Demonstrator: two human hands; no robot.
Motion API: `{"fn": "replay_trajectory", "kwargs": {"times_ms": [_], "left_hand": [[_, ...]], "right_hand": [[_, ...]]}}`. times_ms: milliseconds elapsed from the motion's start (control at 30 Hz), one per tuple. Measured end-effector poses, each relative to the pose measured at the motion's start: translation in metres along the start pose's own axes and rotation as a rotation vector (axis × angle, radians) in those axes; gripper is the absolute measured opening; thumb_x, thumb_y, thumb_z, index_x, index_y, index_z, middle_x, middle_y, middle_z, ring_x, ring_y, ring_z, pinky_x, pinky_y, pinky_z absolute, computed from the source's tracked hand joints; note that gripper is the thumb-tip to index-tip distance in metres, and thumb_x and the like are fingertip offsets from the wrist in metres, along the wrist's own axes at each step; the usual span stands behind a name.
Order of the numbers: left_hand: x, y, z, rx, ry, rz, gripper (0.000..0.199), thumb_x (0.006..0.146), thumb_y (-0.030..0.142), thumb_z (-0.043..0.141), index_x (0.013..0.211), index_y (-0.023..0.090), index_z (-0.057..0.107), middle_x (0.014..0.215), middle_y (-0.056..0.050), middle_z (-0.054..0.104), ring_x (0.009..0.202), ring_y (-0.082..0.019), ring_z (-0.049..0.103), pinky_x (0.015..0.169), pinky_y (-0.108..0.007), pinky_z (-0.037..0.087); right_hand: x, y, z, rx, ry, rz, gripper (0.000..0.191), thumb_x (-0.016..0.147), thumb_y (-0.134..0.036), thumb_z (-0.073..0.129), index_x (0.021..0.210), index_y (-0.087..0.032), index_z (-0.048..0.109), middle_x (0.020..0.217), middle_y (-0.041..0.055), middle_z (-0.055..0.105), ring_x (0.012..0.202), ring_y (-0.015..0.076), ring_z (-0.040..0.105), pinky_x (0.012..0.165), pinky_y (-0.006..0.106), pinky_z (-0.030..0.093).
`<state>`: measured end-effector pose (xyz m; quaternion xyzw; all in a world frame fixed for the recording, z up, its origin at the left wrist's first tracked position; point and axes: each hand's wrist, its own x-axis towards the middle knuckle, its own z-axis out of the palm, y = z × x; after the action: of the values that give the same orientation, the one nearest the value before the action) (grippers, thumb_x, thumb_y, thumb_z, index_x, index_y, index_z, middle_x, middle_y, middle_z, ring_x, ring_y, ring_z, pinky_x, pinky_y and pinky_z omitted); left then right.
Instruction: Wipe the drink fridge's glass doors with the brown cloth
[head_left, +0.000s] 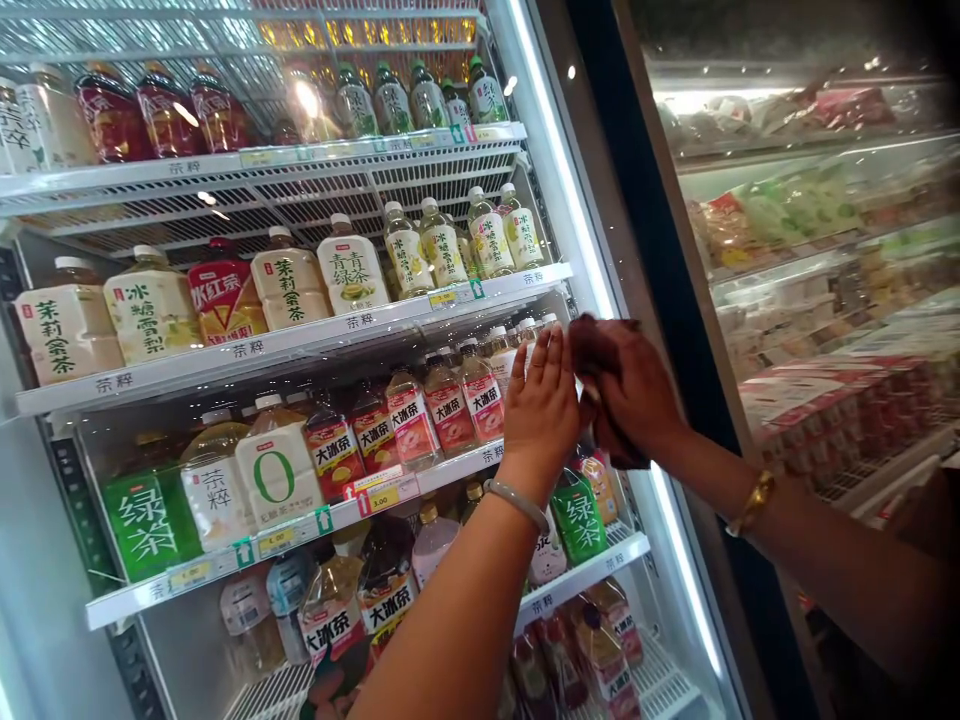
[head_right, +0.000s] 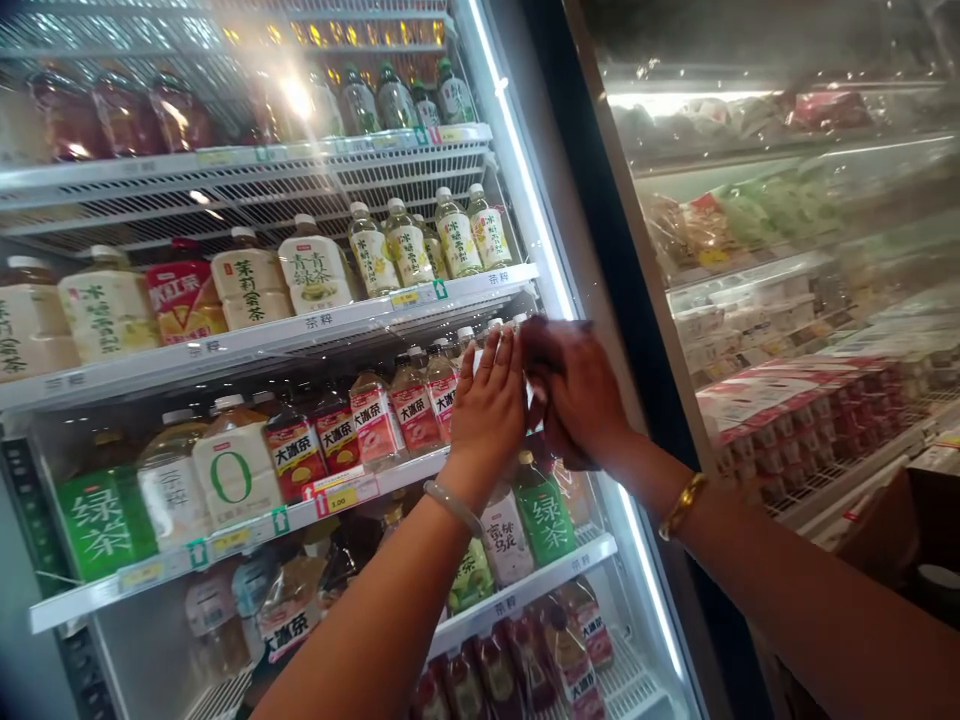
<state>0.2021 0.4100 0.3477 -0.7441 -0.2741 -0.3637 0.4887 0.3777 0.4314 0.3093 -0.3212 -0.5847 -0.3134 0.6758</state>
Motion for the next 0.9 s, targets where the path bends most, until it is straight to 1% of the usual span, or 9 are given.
{"fn": "replay_trajectory", "kwargs": {"times_ms": [100, 167, 267, 400, 500, 600, 700, 767, 900], "left_hand": [[0.000, 0.000, -0.001, 0.013, 0.002, -0.003, 0.061, 0.104, 0.019, 0.038, 0.162, 0.001, 0.031, 0.173, -0.013, 0.025, 0.164, -0.029, 0.019, 0.137, -0.053, 0.021], [-0.001, 0.001, 0.001, 0.013, 0.009, 0.000, 0.061, 0.104, 0.017, 0.037, 0.163, 0.002, 0.030, 0.173, -0.013, 0.026, 0.164, -0.028, 0.018, 0.137, -0.053, 0.021], [-0.001, 0.002, 0.002, -0.021, 0.033, -0.018, 0.060, 0.106, 0.021, 0.037, 0.163, 0.006, 0.031, 0.172, -0.013, 0.028, 0.164, -0.026, 0.019, 0.137, -0.053, 0.020], [0.002, 0.003, 0.000, -0.064, 0.054, -0.062, 0.061, 0.106, 0.028, 0.039, 0.163, 0.006, 0.034, 0.171, -0.013, 0.030, 0.164, -0.027, 0.020, 0.137, -0.055, 0.016], [0.004, 0.004, -0.003, -0.059, 0.030, -0.109, 0.062, 0.104, 0.028, 0.039, 0.161, 0.004, 0.036, 0.172, -0.014, 0.027, 0.164, -0.028, 0.017, 0.137, -0.054, 0.012], [0.004, 0.004, -0.005, -0.043, -0.003, -0.124, 0.066, 0.103, 0.028, 0.039, 0.163, 0.002, 0.030, 0.172, -0.015, 0.022, 0.164, -0.027, 0.014, 0.138, -0.052, 0.009], [0.005, 0.004, -0.004, -0.038, -0.011, -0.114, 0.066, 0.103, 0.027, 0.038, 0.164, 0.001, 0.028, 0.172, -0.015, 0.024, 0.164, -0.026, 0.016, 0.138, -0.051, 0.008], [0.005, 0.004, -0.004, -0.036, -0.004, -0.118, 0.066, 0.103, 0.026, 0.038, 0.164, 0.000, 0.028, 0.172, -0.016, 0.025, 0.164, -0.026, 0.017, 0.137, -0.052, 0.009], [0.004, 0.004, -0.003, -0.029, 0.022, -0.108, 0.066, 0.103, 0.025, 0.039, 0.164, 0.002, 0.028, 0.173, -0.015, 0.022, 0.164, -0.027, 0.016, 0.137, -0.053, 0.009]], "right_hand": [[-0.025, -0.002, -0.007, 0.041, -0.147, -0.250, 0.064, 0.094, -0.015, 0.052, 0.157, -0.026, 0.043, 0.161, 0.0114, 0.049, 0.152, 0.0284, 0.044, 0.124, 0.058, 0.042], [-0.031, 0.011, -0.015, 0.034, -0.165, -0.318, 0.057, 0.096, -0.019, 0.056, 0.151, -0.030, 0.049, 0.159, 0.0086, 0.052, 0.149, 0.0281, 0.048, 0.124, 0.058, 0.041], [-0.010, 0.027, -0.017, -0.040, -0.065, -0.161, 0.055, 0.093, -0.031, 0.065, 0.147, -0.024, 0.055, 0.155, 0.0130, 0.055, 0.144, 0.0336, 0.052, 0.123, 0.061, 0.040], [0.018, 0.009, 0.003, -0.057, 0.107, -0.019, 0.054, 0.101, -0.032, 0.053, 0.151, -0.014, 0.044, 0.148, 0.0206, 0.057, 0.142, 0.0316, 0.053, 0.119, 0.056, 0.045], [0.006, -0.007, 0.011, 0.031, 0.008, -0.195, 0.048, 0.102, -0.028, 0.051, 0.149, -0.023, 0.045, 0.155, 0.0142, 0.053, 0.148, 0.0252, 0.049, 0.123, 0.049, 0.044], [-0.010, 0.000, 0.000, 0.025, -0.072, -0.336, 0.042, 0.102, -0.031, 0.054, 0.144, -0.028, 0.052, 0.161, 0.0109, 0.048, 0.153, 0.0270, 0.044, 0.127, 0.055, 0.038], [-0.001, 0.015, -0.013, -0.147, -0.067, -0.233, 0.046, 0.096, -0.036, 0.062, 0.141, -0.027, 0.058, 0.157, 0.0119, 0.053, 0.146, 0.0343, 0.050, 0.128, 0.064, 0.030], [0.012, 0.015, -0.014, -0.222, -0.076, -0.162, 0.059, 0.089, -0.037, 0.069, 0.146, -0.024, 0.057, 0.154, 0.0137, 0.055, 0.141, 0.0381, 0.053, 0.125, 0.064, 0.035], [0.017, -0.007, 0.000, -0.201, -0.059, -0.047, 0.058, 0.098, -0.032, 0.057, 0.155, -0.027, 0.048, 0.157, 0.0118, 0.053, 0.146, 0.0331, 0.049, 0.123, 0.057, 0.040]]}}
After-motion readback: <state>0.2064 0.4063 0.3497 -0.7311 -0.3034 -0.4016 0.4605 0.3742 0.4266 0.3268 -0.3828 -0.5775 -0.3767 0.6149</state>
